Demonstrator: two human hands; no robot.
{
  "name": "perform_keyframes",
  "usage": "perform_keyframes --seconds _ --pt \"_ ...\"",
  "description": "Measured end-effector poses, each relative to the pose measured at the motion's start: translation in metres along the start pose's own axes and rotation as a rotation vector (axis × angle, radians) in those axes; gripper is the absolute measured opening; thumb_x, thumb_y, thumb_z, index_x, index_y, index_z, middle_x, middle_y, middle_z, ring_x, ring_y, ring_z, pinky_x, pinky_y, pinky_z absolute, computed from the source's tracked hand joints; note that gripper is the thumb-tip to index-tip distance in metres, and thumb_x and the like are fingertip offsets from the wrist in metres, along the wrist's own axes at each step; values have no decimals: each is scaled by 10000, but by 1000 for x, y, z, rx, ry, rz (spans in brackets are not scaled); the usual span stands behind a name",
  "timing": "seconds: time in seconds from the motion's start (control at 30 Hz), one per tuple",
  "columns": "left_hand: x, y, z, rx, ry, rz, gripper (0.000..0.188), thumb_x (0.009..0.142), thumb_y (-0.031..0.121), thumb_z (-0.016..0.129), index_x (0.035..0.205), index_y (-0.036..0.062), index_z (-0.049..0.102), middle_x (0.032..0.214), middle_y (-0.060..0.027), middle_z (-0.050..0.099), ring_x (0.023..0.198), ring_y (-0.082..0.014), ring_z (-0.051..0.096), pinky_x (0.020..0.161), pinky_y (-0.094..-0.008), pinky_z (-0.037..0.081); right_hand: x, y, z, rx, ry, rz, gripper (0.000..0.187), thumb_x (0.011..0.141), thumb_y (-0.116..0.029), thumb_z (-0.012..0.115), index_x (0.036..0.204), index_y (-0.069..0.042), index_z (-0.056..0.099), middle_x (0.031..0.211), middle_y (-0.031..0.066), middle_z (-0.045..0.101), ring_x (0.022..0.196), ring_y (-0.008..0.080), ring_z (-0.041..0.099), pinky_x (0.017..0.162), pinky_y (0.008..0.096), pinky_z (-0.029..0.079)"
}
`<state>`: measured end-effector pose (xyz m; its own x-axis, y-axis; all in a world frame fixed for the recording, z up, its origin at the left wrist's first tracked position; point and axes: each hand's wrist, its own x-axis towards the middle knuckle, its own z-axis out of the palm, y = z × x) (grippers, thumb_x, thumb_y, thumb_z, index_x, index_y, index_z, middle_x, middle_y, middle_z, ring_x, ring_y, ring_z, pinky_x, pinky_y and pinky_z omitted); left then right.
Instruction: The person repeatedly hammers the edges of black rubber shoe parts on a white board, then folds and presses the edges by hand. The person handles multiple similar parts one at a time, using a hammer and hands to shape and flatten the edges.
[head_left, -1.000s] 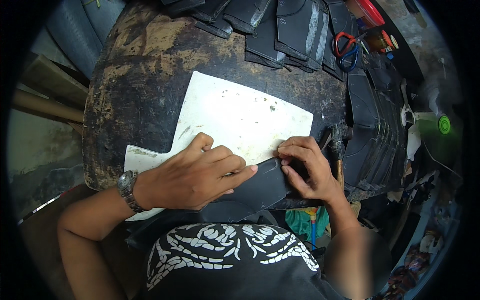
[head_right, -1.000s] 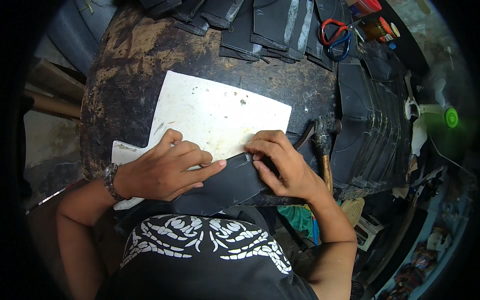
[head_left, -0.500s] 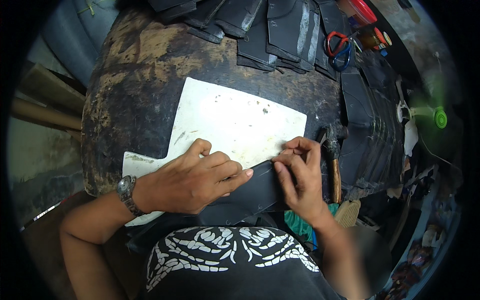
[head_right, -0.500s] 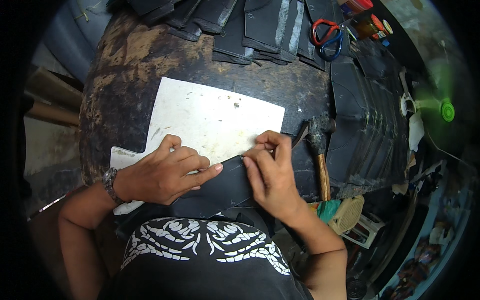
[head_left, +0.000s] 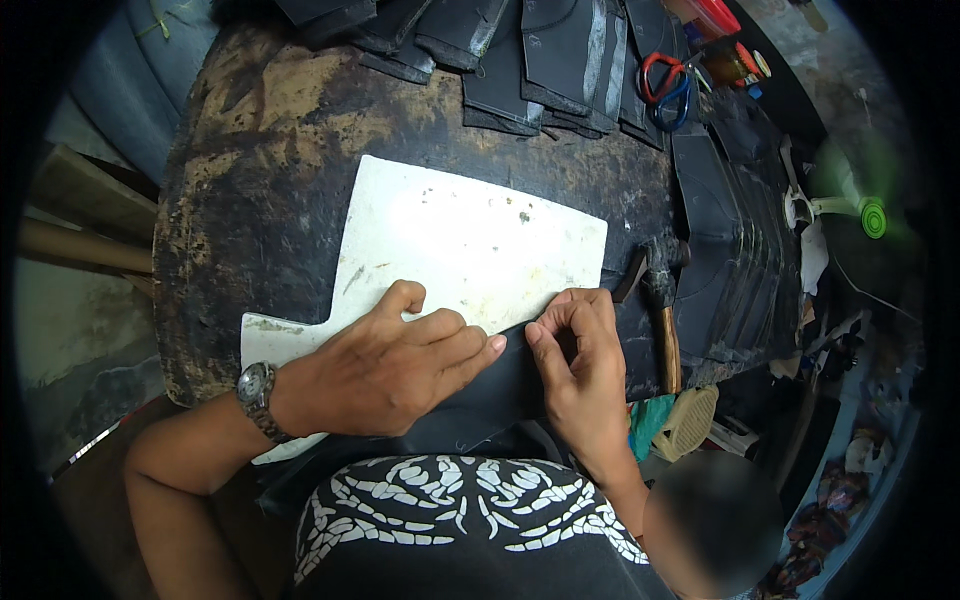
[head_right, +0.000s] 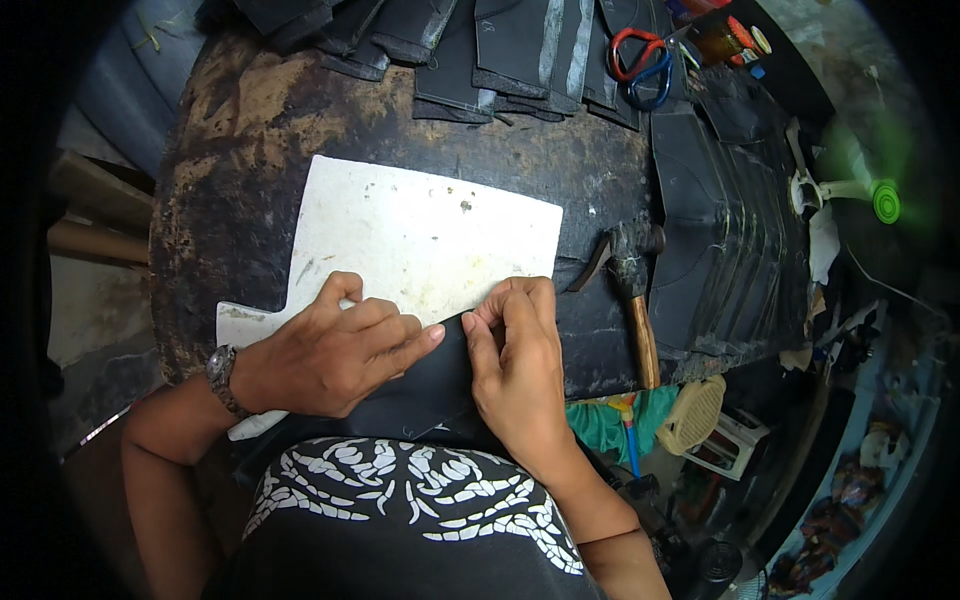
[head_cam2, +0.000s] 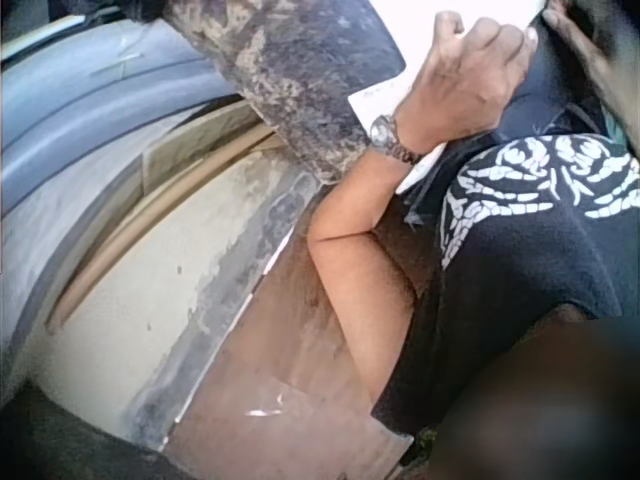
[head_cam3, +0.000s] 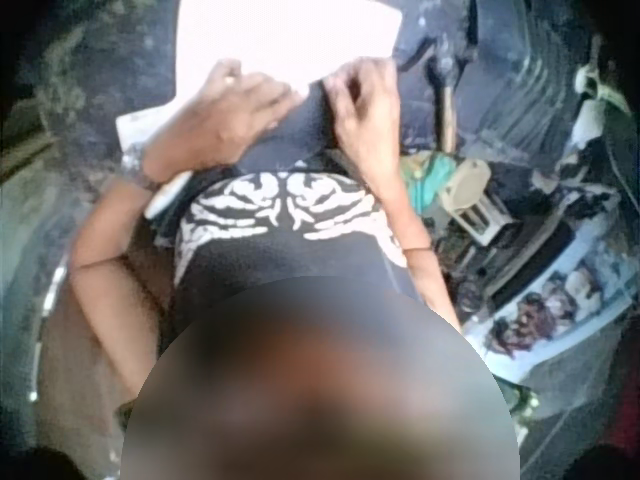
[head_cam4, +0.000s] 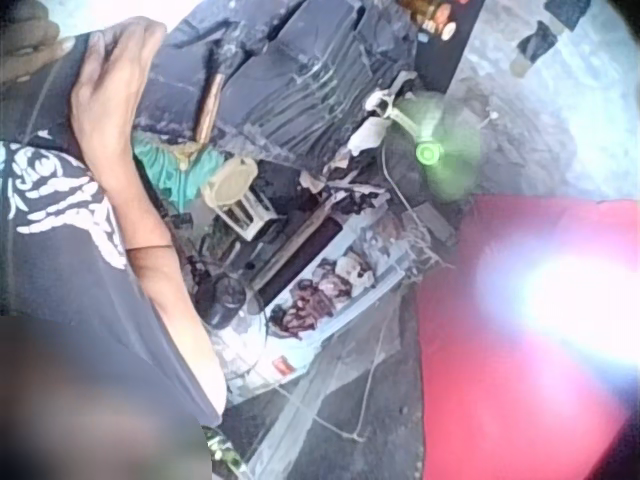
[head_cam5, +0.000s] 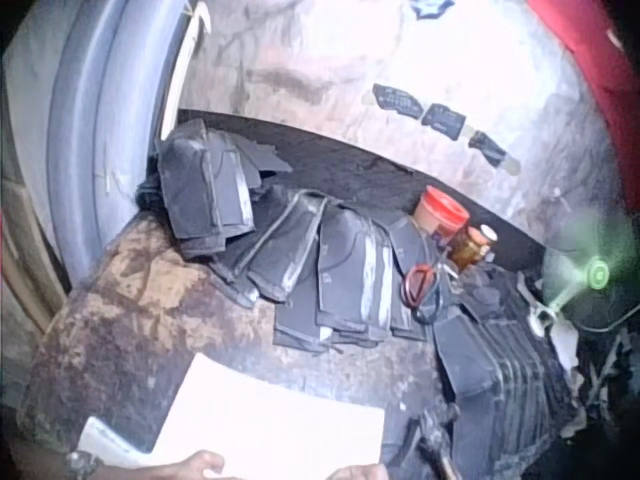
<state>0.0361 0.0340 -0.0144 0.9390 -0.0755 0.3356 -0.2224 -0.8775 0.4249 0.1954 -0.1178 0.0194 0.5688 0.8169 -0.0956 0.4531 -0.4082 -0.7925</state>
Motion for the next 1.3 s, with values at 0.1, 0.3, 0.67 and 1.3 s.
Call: perform_keyframes --seconds 0.1,0.3,0.67,1.3 --pt "0 0 0 4 17 10 331 948 116 574 1196 -57 706 943 -24 614 875 -138 564 781 -377 434 2 2 -2 117 -22 53 87 933 46 648 922 40 562 997 112 524 925 196 523 854 267 435" --pt "1 0 -2 8 0 13 386 935 121 563 1244 -80 675 980 -42 615 894 -150 556 789 -378 433 2 9 -4 -44 -54 -74 75 970 6 631 946 47 572 1064 110 513 943 185 524 859 289 458" --pt "9 -2 1 -5 -38 39 434 912 106 557 1273 -122 636 1010 -63 618 907 -166 559 801 -363 443 0 -6 -5 -122 -58 -107 122 907 113 594 1009 48 614 1098 201 523 952 349 602 841 357 511" --pt "9 -2 -2 -161 -23 -22 363 942 84 610 1261 -88 636 977 -96 626 929 -204 612 837 -335 440 78 44 -50 -231 -643 -939 296 797 44 692 1071 -44 621 1011 97 595 916 290 650 729 389 551"
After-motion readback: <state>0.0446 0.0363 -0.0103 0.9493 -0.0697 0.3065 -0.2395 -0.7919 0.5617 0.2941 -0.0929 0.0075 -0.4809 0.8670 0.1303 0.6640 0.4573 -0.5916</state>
